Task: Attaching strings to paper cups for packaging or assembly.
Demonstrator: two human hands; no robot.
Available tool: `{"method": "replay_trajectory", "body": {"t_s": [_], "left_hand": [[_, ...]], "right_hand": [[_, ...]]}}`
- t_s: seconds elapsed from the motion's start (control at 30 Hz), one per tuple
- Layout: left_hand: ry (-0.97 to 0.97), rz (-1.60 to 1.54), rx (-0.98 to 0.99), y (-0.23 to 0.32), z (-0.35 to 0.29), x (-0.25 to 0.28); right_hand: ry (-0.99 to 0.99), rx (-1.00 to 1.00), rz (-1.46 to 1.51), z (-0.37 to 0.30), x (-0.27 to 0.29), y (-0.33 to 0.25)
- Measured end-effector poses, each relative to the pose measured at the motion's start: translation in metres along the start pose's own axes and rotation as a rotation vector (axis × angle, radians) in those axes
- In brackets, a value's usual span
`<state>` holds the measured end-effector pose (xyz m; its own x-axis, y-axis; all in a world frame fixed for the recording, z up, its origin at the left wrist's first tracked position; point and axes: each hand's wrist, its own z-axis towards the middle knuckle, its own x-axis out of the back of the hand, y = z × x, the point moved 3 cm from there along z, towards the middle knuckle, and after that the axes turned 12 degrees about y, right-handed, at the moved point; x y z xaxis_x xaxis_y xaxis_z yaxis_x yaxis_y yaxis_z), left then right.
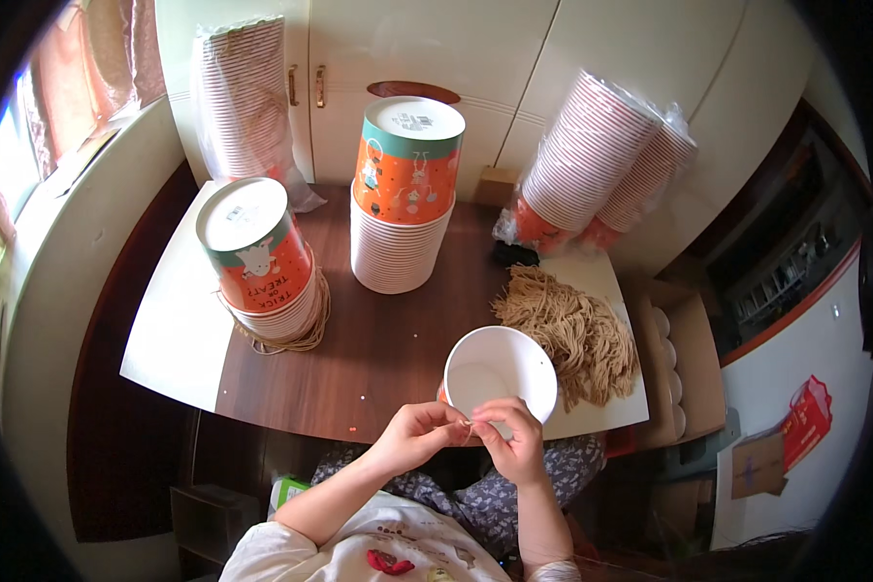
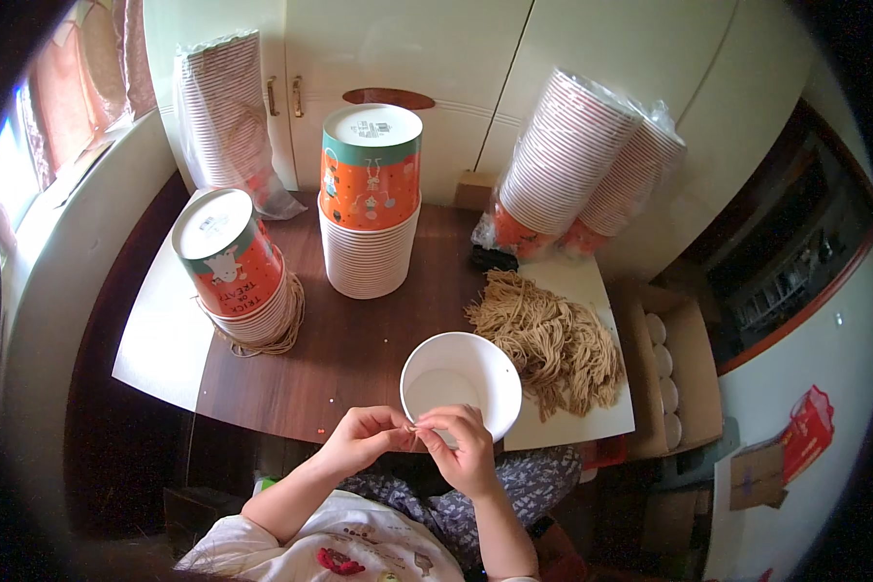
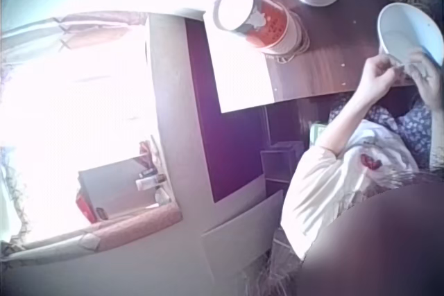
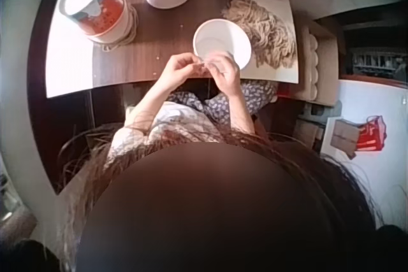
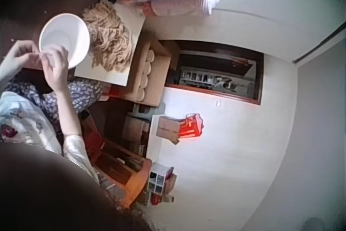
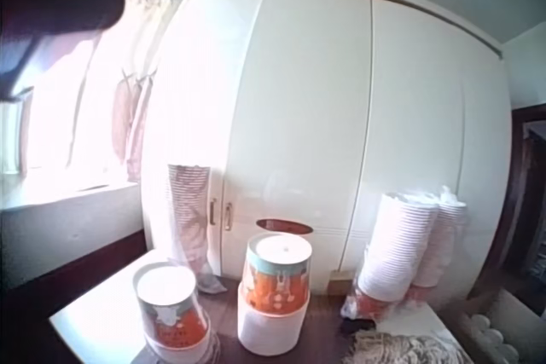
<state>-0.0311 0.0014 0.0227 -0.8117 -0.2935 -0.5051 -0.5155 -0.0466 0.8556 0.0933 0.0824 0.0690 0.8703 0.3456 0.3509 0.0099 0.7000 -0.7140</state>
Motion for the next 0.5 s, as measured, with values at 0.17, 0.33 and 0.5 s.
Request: {"method": "replay_trajectory", "body": {"t_s": [0.17, 0.33, 0.5], "left_hand": [[0.061, 0.073, 0.026, 0.004, 0.0, -0.002], [0.148, 0.279, -0.177, 0.006, 0.0, -0.005], [0.197, 0.349, -0.17, 0.011, -0.003, -0.005]], "right_hand": [[-0.007, -0.099, 0.128, -0.008, -0.003, 0.005], [-0.027, -0.499, 0.436, -0.022, -0.013, 0.019], [-0.001, -0.562, 0.447, -0.019, -0.012, 0.015]]}}
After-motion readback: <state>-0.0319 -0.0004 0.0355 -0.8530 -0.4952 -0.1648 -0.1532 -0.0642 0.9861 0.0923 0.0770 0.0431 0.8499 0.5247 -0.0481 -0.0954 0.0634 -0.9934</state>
